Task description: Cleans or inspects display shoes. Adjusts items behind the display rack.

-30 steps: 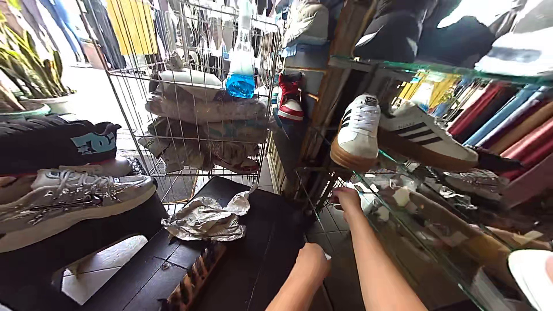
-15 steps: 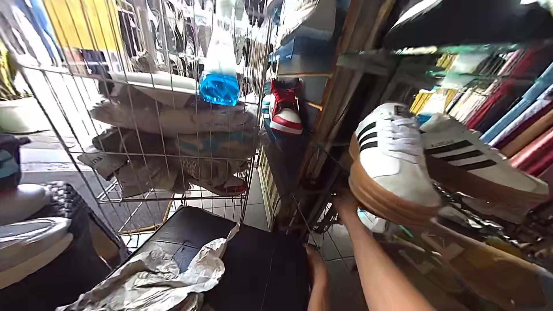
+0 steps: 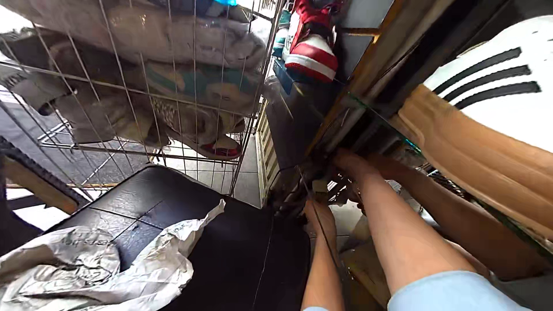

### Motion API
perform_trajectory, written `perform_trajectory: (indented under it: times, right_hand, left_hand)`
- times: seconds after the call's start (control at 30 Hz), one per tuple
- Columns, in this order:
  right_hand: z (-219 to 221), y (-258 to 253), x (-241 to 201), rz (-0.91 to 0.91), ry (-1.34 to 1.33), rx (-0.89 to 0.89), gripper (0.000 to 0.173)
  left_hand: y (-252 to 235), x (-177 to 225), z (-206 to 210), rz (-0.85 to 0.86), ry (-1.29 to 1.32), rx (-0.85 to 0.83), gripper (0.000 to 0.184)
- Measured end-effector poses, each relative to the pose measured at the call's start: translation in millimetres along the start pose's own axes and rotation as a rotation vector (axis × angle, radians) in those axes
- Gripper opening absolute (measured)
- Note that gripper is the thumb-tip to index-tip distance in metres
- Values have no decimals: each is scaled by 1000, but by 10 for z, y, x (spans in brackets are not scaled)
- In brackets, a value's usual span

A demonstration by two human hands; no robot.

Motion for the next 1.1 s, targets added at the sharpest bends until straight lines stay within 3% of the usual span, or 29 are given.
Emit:
perform_trajectory:
  times: [0.17, 0.27, 0.43, 0.57, 0.7, 0.8, 0.93, 1.1]
  right_hand:
    - [-22, -50, -51, 67, 126, -65, 21]
    - [-17, 21, -151, 64, 217, -104, 32]
    - [-14, -156, -19, 24, 149, -12, 29]
    - [12, -225, 19, 21, 125, 2, 32]
    - [-22, -224, -11, 36, 147, -68, 25]
    - [-63, -241, -63, 66, 167, -96, 19]
    - [-120, -259, -36, 1, 121, -93, 26]
    - [-137, -223, -76, 45, 125, -134, 17]
  left_hand:
    - [-22, 70, -18, 65, -1, -34, 37]
    - [-114, 94, 19, 45, 4, 22, 32]
    - [-198, 119, 40, 36, 24, -1, 21]
    - [-343, 101, 151, -7, 240, 47, 22]
    - [-350, 151, 230, 35, 538, -86, 25]
    - [-327, 169, 224, 84, 529, -163, 30]
    - [-337, 138, 240, 80, 499, -151, 34]
    - [-340, 126, 248, 69, 482, -172, 42]
Point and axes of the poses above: each hand's wrist, its own y-axis away from the middle knuckle, its own z-axis out of the palm, x = y × z, the point moved 1 cm from there along -y, towards the middle knuckle, and after that the axes turned 6 degrees about -z, right-handed, at the moved point
